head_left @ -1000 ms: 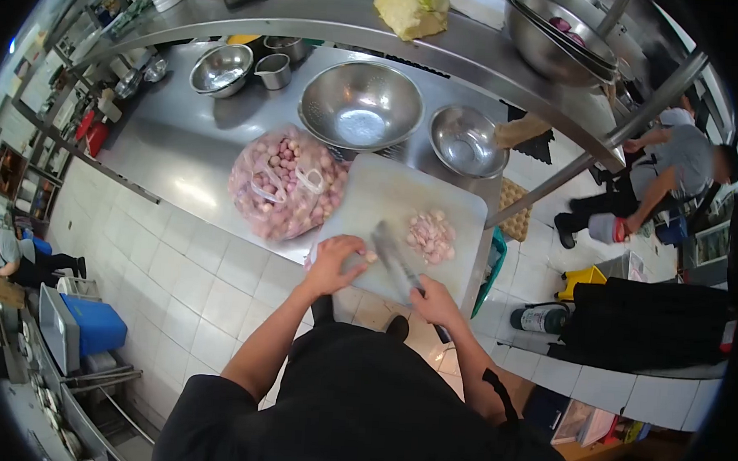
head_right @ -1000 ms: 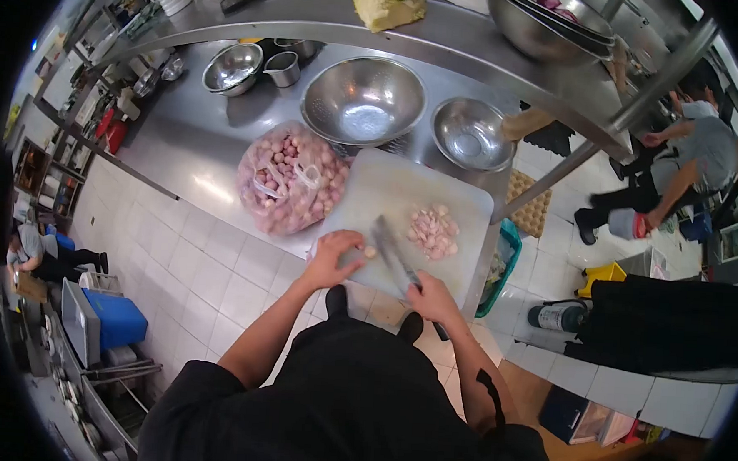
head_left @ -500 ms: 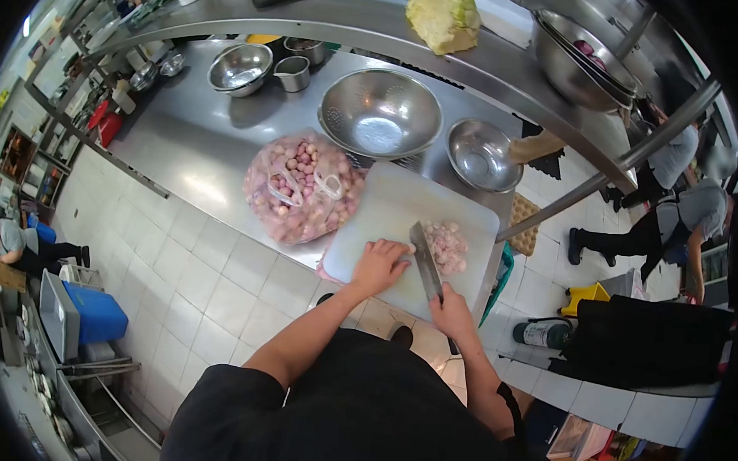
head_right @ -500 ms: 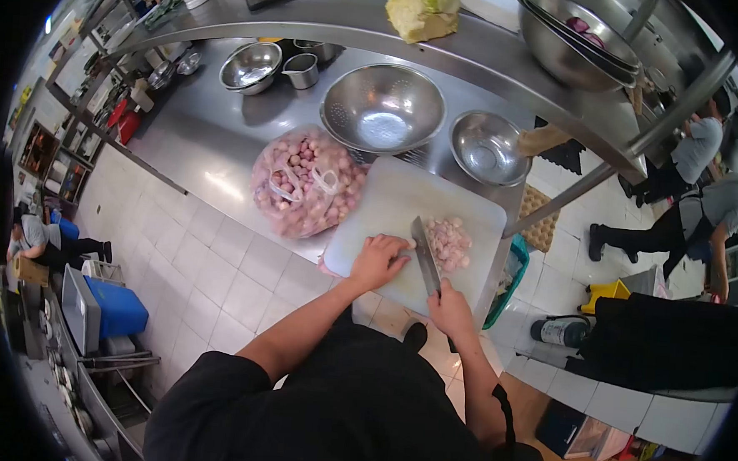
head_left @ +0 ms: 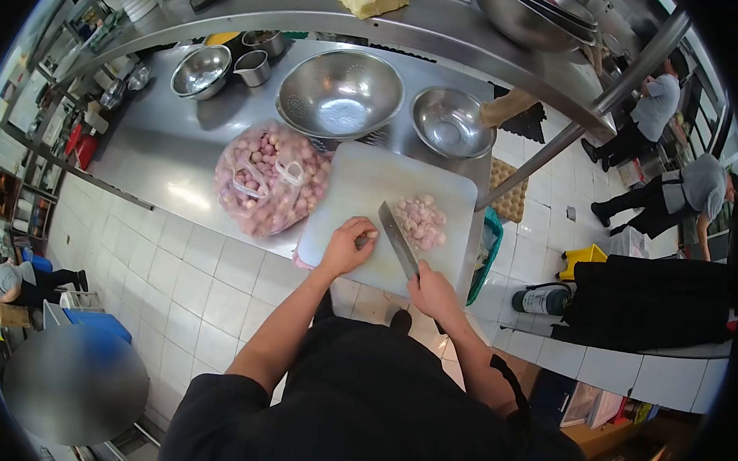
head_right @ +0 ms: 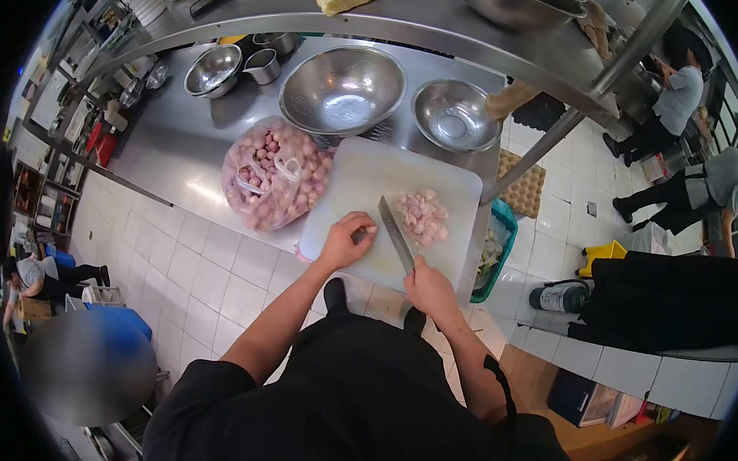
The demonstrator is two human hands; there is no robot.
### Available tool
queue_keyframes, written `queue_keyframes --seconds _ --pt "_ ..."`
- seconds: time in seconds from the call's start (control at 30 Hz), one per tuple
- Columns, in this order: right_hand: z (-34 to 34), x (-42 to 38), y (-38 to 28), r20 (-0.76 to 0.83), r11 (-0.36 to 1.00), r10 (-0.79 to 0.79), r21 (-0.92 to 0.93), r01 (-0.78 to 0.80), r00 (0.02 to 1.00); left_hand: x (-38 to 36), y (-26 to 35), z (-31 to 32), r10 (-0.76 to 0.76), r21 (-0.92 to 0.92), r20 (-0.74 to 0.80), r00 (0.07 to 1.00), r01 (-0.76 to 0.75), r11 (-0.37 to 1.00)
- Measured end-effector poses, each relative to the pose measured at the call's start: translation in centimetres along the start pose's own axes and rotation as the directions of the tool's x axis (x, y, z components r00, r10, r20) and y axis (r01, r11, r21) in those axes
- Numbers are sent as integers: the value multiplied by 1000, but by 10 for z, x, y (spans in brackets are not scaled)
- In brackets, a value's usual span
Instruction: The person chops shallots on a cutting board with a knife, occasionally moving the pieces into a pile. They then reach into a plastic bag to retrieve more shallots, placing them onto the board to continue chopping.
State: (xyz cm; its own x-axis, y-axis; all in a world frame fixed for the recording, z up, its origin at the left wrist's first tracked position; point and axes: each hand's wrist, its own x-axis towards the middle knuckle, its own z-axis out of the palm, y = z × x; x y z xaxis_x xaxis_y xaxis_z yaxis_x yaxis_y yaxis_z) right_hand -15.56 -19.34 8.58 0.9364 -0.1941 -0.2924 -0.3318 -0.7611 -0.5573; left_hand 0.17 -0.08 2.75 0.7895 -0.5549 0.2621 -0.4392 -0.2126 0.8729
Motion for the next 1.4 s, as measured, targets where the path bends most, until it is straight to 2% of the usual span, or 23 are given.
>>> queue_keyframes --seconds 0.1,0.17,0.3,0.43,0.5,0.57,0.63,0.7,0.77,0.87,0.93,1.0,1.07,1.13,1.2,1.3,1.4 --pt "-5 1 -4 47 998 -43 -45 45 998 -2 -3 2 14 8 -45 999 -13 1000" --pt "-13 -1 -9 68 994 -53 -87 59 996 -2 -3 2 112 153 -7 994 -110 982" --pt "-26 -10 -24 74 987 -40 -151 51 996 0 5 -1 90 167 33 995 -94 981" --pt "-19 -1 -16 106 988 -96 -115 108 990 3 7 -3 134 224 94 987 -152 963" --pt "-28 -3 -29 125 985 -12 -171 34 992 4 4 -5 128 255 115 985 -154 955" --pt "-5 6 -11 120 984 -33 -171 54 992 5 0 -3 161 262 130 978 -191 946" --pt "-2 11 -6 107 979 -31 -196 51 994 4 -14 3 110 281 188 976 -160 946" --pt "-16 7 -19 76 981 -39 -188 53 996 1 -14 9 90 257 134 987 -123 959" --pt "-5 7 -17 53 979 -65 -189 73 997 3 -9 6 125 217 130 984 -151 964" --pt "-10 17 -3 49 961 -148 -227 155 988 5 -5 9 191 284 114 975 -216 934" --pt "-10 14 -6 36 954 -187 -230 190 982 0 0 13 167 304 58 984 -177 936" --pt "-6 9 -14 -23 974 -129 -189 122 991 -5 2 16 161 321 31 986 -162 933" --pt "-14 10 -13 16 972 -155 -179 156 988 -7 2 21 165 333 12 986 -160 929" --pt "-17 12 -19 53 968 -183 -165 190 982 -7 -3 24 238 330 -32 971 -215 919" --pt "-14 5 -25 -30 968 -105 -230 95 994 -7 -4 23 247 307 -49 968 -220 926" --pt "-7 13 -11 24 965 -173 -197 174 985 -7 -4 19 194 310 1 981 -185 933" --pt "-19 5 -26 -32 954 -163 -258 150 986 -9 -6 22 280 326 -35 960 -254 911"
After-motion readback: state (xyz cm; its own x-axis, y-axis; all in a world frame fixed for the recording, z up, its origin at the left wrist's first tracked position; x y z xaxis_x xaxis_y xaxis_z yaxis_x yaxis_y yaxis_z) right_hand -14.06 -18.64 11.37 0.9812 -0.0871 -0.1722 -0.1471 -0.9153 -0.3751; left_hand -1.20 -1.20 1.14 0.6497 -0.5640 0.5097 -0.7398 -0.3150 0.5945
